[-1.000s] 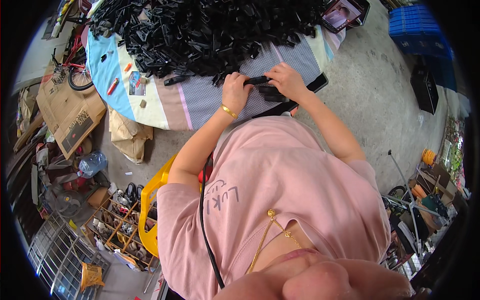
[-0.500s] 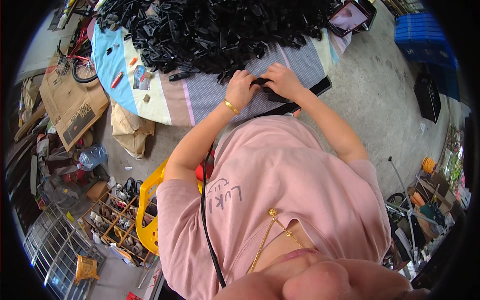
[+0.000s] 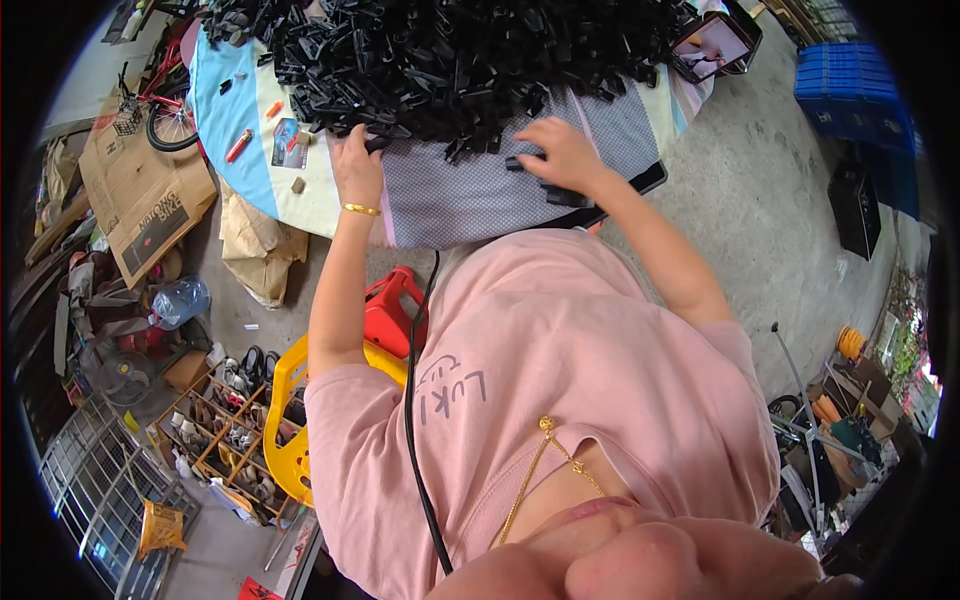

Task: Arrange small black plastic components onto a patterned work surface at a production station.

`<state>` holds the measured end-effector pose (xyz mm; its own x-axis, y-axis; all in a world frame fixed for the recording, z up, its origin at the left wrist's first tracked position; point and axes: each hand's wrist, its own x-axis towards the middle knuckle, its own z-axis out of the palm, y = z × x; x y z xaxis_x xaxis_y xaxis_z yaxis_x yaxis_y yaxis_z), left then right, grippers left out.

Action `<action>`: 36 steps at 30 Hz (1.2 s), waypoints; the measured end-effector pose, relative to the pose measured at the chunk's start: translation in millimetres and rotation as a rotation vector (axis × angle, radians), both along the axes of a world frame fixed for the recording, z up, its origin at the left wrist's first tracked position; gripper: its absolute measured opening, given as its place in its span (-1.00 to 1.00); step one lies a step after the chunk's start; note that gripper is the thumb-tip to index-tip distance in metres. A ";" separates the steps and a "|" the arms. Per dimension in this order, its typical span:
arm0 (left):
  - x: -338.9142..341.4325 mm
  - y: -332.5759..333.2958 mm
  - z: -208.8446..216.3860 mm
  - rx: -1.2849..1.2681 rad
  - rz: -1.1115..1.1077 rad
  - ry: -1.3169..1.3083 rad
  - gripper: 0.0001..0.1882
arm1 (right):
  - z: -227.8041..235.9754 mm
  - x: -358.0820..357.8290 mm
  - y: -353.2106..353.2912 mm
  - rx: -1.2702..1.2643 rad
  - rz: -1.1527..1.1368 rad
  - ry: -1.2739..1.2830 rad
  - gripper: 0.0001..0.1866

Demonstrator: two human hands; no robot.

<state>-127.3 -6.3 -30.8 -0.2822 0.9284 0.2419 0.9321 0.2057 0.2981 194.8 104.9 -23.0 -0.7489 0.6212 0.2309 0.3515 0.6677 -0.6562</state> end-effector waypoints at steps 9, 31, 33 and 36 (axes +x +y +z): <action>63.2 -30.2 19.4 -0.079 -0.248 -0.202 -0.66 | -7.4 -53.7 -20.8 0.273 -0.038 -0.112 -0.72; 152.7 19.0 23.7 0.035 -0.319 -0.400 -0.73 | -7.8 10.0 7.0 -0.178 -0.354 -0.101 -0.79; 166.1 36.3 27.0 0.079 -0.347 -0.425 -0.75 | 2.4 7.4 6.2 -0.053 -0.354 -0.289 -0.84; 174.3 49.2 16.4 -0.031 -0.427 -0.262 -0.77 | 11.1 7.6 5.3 -0.017 -0.412 -0.360 -0.85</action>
<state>47.0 42.9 -14.4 0.0773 0.9799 0.1840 0.8294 -0.1656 0.5335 202.4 110.2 -11.8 -0.4729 0.8811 -0.0080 0.7861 0.4178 -0.4554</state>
